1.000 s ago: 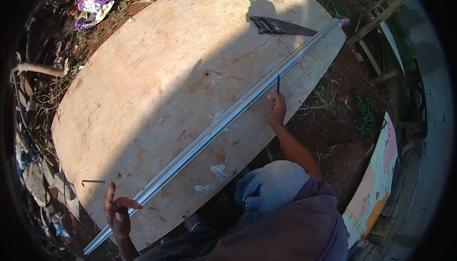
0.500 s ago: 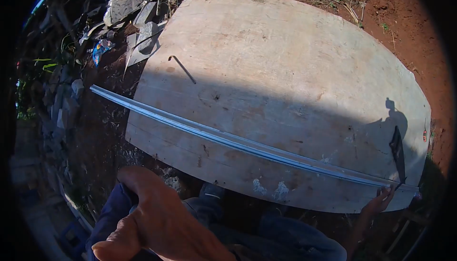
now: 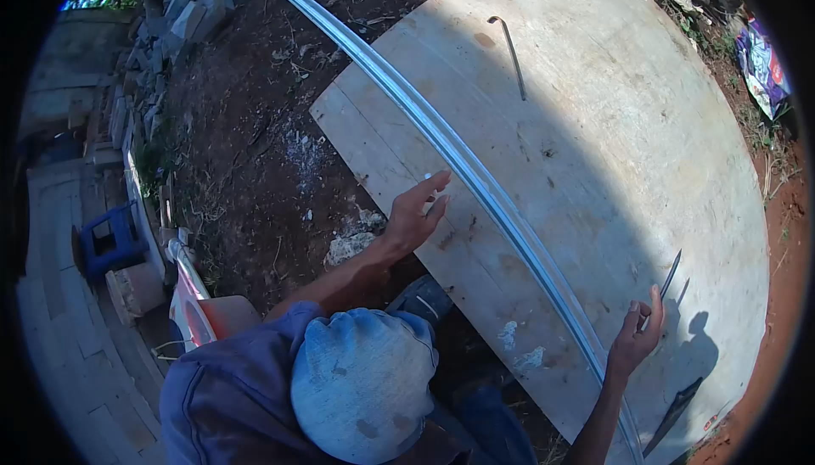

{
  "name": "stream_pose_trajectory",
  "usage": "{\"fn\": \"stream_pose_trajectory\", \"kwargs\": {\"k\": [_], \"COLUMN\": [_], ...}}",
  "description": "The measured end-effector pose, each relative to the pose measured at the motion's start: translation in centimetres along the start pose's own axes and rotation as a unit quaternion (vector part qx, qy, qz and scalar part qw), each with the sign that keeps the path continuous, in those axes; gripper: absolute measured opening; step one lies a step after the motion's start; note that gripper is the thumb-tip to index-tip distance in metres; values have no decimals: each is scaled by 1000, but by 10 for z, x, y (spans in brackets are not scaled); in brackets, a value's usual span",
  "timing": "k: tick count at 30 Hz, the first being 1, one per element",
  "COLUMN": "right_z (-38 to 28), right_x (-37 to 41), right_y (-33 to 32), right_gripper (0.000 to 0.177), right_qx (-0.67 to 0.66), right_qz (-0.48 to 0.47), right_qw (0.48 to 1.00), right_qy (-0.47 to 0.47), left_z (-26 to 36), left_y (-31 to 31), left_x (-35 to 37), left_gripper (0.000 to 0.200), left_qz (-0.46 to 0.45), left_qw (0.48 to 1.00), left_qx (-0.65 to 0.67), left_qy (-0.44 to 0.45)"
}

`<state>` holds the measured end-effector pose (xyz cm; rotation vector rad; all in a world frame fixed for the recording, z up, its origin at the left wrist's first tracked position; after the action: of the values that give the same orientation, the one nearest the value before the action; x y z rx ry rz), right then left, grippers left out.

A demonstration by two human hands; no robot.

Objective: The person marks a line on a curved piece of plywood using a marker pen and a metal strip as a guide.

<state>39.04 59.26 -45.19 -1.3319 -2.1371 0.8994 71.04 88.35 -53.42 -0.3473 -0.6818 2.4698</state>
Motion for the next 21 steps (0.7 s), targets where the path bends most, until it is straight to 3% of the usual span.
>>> {"fn": "stream_pose_trajectory", "kwargs": {"k": [3,5,8,10,13,18,21], "right_z": [-15,-16,-5,1,1,-1,-2], "right_x": [22,46,65,72,72,72,73], "right_y": [85,122,140,139,137,139,139], "right_gripper": [48,52,52,52,45,28,27], "right_qx": [4,116,125,142,153,116,117], "right_qz": [-62,-87,-123,-119,-116,-116,-117], "right_qw": [990,958,956,951,946,942,943], "right_qy": [-128,-247,-237,-247,-263,-293,-289], "left_z": [-31,-48,-80,-101,-124,-131,-128], "left_y": [-38,-54,-54,-48,-34,-33,-34], "left_x": [-18,-46,-98,-123,-146,-144,-144], "left_gripper": [54,71,88,102,109,106,104], "left_qz": [60,113,153,227,235,240,243], "left_qw": [995,982,980,957,936,950,954], "left_qx": [-82,-150,-121,-180,-239,-161,-141], "left_qy": [18,27,36,-31,-108,-116,-102]}}
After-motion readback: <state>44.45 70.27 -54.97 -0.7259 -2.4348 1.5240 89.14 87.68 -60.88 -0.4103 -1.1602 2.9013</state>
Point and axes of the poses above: each hand's wrist, its own x-axis away from the middle knuckle, its own y-axis out of the palm, z = x × y, the point moved 5 cm from there along -x, towards the middle knuckle, and after that the axes turned 5 degrees about z, right-handed, at the moved point
